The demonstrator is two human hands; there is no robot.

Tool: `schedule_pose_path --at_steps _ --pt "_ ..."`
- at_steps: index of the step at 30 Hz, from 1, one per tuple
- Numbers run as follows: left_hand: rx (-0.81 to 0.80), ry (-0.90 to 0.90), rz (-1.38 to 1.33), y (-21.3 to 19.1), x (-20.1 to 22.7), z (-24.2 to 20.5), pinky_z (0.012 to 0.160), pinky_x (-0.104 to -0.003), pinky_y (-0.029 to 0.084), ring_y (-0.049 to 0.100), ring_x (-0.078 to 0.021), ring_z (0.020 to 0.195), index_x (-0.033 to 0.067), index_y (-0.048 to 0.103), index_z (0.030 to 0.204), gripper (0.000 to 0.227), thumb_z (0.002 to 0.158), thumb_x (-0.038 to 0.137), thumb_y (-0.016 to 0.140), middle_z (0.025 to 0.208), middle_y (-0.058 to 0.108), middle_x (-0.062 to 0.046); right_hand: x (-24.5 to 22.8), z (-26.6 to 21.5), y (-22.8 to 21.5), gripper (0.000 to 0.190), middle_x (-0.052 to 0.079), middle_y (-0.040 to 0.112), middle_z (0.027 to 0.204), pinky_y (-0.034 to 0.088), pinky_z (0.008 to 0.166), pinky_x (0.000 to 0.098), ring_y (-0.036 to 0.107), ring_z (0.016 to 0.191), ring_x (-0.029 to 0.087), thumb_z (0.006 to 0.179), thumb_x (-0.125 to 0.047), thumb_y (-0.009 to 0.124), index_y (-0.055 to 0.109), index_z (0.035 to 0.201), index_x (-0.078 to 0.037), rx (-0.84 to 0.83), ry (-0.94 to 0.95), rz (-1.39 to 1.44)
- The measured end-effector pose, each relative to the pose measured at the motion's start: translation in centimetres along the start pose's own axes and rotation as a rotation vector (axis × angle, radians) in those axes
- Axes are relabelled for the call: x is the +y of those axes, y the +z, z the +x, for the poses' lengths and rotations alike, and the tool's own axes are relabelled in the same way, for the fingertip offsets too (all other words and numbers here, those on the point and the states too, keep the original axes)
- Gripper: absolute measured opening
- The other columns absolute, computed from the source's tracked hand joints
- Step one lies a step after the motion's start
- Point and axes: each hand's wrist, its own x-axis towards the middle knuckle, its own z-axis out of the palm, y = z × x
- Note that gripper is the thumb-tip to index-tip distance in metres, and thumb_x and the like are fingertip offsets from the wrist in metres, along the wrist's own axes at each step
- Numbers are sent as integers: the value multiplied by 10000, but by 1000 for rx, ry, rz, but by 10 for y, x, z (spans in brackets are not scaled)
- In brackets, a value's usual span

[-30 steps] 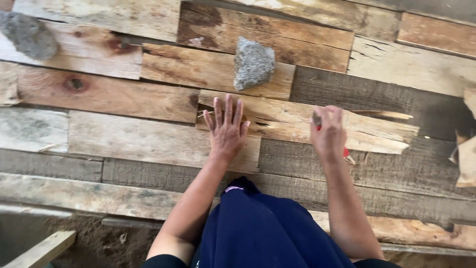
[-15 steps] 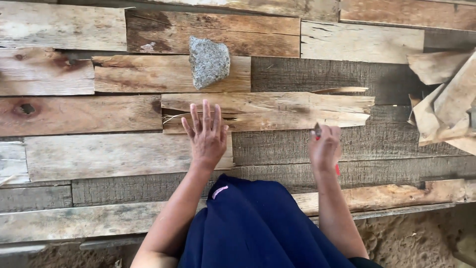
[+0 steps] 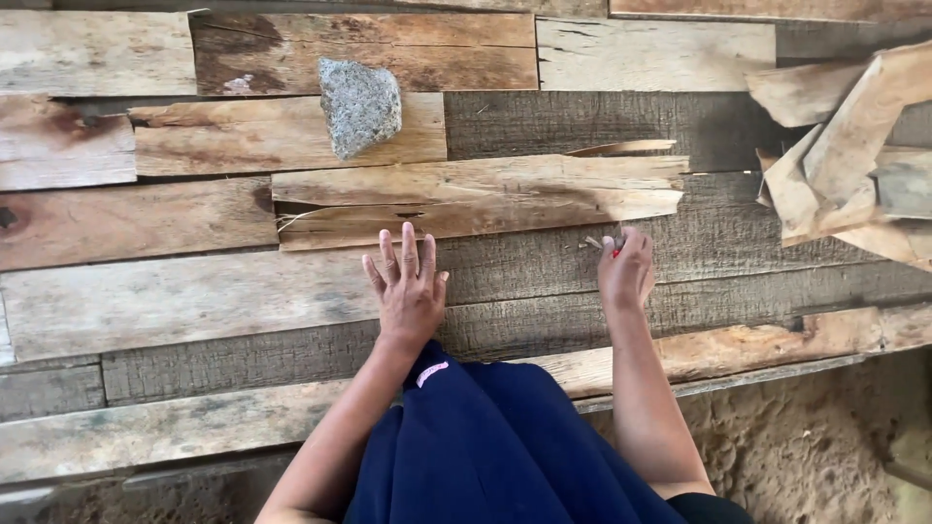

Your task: Trimming thin wood veneer strips with a utility knife and arranging them on a wooden board surface

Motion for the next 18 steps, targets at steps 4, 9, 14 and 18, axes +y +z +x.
schedule_pose_path --at_steps 4,9,14,18 --pt "30 -33 7 0 17 0 1139 -744 81 119 -494 1542 113 481 1537 672 929 353 639 1694 230 -187 4 12 -4 289 23 570 1078 585 805 517 704 967 318 959 -309 738 661 1188 -150 -11 -7 17" --pt "-12 4 -26 2 72 -2 1152 -710 162 157 -482 1540 122 528 1489 599 942 348 626 1686 251 -170 19 23 10 125 -7 561 938 607 727 458 719 839 289 928 -240 729 636 893 -164 38 -177 -30" --pt "-51 46 -43 40 145 9 1134 -703 252 244 -476 1511 130 535 1479 614 919 359 641 1667 295 -156 8 34 -37 107 79 640 983 615 775 519 738 884 380 913 -252 686 674 924 -146 -138 -242 43" --pt "-146 58 -38 69 210 13 1126 -709 271 271 -476 1498 141 459 1535 671 933 394 613 1650 327 -155 72 43 -59 156 29 629 989 604 812 496 726 880 367 858 -228 704 682 1013 -228 -226 -246 269"
